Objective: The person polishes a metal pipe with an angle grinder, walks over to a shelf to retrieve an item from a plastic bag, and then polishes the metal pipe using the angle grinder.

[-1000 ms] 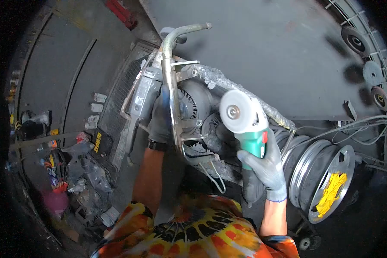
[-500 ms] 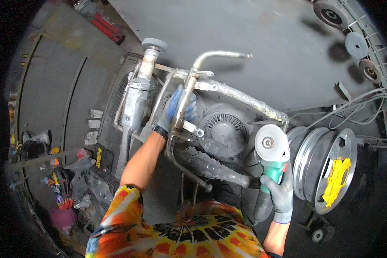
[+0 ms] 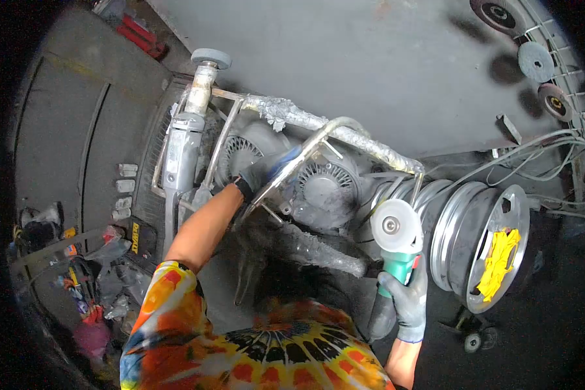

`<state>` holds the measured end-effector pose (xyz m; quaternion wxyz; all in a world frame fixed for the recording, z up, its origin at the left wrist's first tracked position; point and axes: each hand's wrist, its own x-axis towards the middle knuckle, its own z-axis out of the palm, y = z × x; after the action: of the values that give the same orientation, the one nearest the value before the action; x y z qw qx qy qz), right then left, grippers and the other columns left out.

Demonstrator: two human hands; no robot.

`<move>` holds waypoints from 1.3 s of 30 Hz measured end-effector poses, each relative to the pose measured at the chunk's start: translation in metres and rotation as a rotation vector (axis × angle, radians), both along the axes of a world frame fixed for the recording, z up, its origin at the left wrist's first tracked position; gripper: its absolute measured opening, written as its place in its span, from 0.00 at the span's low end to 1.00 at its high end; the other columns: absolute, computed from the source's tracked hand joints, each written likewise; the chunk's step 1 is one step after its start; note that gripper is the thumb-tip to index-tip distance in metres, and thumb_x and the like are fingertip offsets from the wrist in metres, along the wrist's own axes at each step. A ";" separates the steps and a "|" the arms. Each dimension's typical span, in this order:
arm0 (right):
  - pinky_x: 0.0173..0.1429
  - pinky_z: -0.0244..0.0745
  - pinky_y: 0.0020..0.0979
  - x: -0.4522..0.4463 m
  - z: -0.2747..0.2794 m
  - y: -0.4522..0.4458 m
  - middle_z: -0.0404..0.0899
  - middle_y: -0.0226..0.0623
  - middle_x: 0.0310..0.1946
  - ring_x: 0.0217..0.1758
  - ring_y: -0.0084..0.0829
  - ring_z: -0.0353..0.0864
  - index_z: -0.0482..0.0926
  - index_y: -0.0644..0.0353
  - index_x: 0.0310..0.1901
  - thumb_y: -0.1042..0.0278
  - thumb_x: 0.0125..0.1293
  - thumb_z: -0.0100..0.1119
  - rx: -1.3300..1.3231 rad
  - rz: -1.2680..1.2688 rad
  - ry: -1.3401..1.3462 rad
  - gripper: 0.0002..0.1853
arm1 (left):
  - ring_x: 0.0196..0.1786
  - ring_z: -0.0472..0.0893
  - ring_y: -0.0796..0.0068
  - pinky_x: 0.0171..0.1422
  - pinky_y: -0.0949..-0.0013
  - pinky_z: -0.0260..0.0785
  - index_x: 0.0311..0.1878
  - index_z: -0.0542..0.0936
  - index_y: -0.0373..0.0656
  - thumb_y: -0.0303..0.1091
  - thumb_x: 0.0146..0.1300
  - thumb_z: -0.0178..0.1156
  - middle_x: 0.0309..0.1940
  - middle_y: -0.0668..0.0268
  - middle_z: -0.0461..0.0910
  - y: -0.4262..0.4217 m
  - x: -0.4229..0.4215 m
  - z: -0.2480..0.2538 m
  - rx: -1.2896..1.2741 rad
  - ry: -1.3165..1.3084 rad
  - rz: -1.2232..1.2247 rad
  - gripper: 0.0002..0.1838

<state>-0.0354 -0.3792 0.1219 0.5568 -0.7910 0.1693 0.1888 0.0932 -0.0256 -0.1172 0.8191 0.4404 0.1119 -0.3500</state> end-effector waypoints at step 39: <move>0.56 0.79 0.30 -0.015 0.002 -0.057 0.82 0.35 0.51 0.50 0.25 0.80 0.74 0.64 0.63 0.75 0.61 0.74 0.010 0.184 -0.113 0.29 | 0.58 0.81 0.38 0.61 0.46 0.75 0.72 0.69 0.37 0.42 0.71 0.66 0.56 0.45 0.78 -0.089 -0.332 -0.034 1.706 0.046 0.707 0.32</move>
<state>-0.0502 -0.4359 0.1243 0.5497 -0.8098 0.0635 0.1950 -0.2388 -0.1141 -0.1510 0.2742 0.8278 0.4762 0.1128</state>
